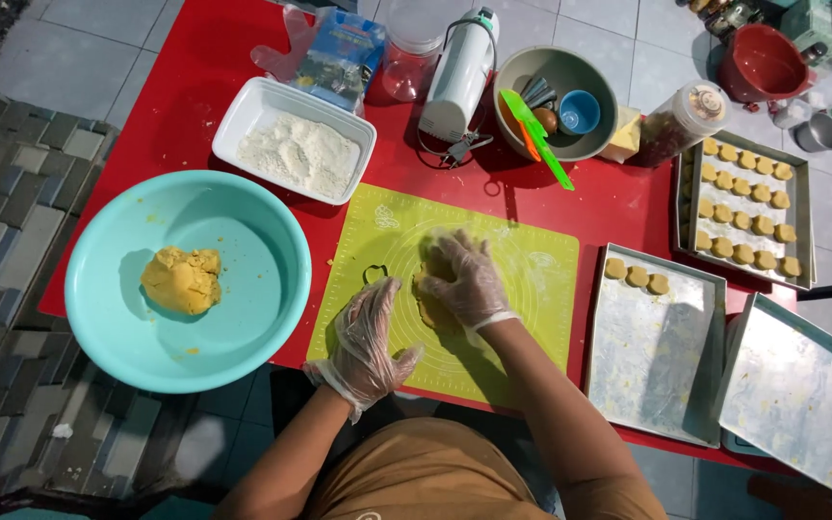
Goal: The person kneads a ball of yellow dough on a green cutting mat, flattens it with their hands, and uses a cookie cutter to shape the dough. They then place the shaped dough pieces onto a metal baking tray.
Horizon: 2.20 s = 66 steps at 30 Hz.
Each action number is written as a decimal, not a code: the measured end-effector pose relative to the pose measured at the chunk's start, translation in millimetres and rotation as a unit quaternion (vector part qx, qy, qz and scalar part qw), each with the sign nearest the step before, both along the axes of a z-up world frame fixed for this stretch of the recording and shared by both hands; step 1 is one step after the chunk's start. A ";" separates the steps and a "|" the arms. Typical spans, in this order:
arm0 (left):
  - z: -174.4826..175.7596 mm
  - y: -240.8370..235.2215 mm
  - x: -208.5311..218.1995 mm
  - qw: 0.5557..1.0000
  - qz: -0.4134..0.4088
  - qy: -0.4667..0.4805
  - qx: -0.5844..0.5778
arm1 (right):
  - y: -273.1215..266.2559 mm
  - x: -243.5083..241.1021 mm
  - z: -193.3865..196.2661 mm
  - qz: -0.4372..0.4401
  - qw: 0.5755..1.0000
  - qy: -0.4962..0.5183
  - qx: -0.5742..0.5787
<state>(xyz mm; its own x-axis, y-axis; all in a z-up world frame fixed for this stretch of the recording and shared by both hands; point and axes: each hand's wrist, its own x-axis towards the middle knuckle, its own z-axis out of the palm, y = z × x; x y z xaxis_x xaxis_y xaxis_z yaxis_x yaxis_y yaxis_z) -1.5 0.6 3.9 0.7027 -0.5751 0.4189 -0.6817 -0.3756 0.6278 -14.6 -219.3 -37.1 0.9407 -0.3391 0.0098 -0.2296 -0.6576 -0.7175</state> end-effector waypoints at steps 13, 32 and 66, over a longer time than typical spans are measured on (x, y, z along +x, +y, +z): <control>0.1 -3.4 0.9 1.000 0.008 -0.008 0.026 | 25.0 8.5 52.7 0.009 0.968 0.182 -0.170; -24.4 -4.7 -3.6 0.998 0.028 -0.047 0.017 | -8.7 -16.6 31.4 -0.039 0.916 -0.165 0.362; -30.0 -9.3 -8.5 0.981 -0.034 -0.045 0.187 | 10.9 79.9 22.5 0.134 0.897 0.138 -0.397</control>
<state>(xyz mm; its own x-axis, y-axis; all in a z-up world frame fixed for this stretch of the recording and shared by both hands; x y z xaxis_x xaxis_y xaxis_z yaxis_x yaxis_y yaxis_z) -10.0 -8.8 -26.2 0.6267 -0.7451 0.2281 -0.7600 -0.5196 0.3904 65.3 -208.5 -14.6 0.9912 -0.0890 -0.0984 -0.0831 -0.9946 0.0625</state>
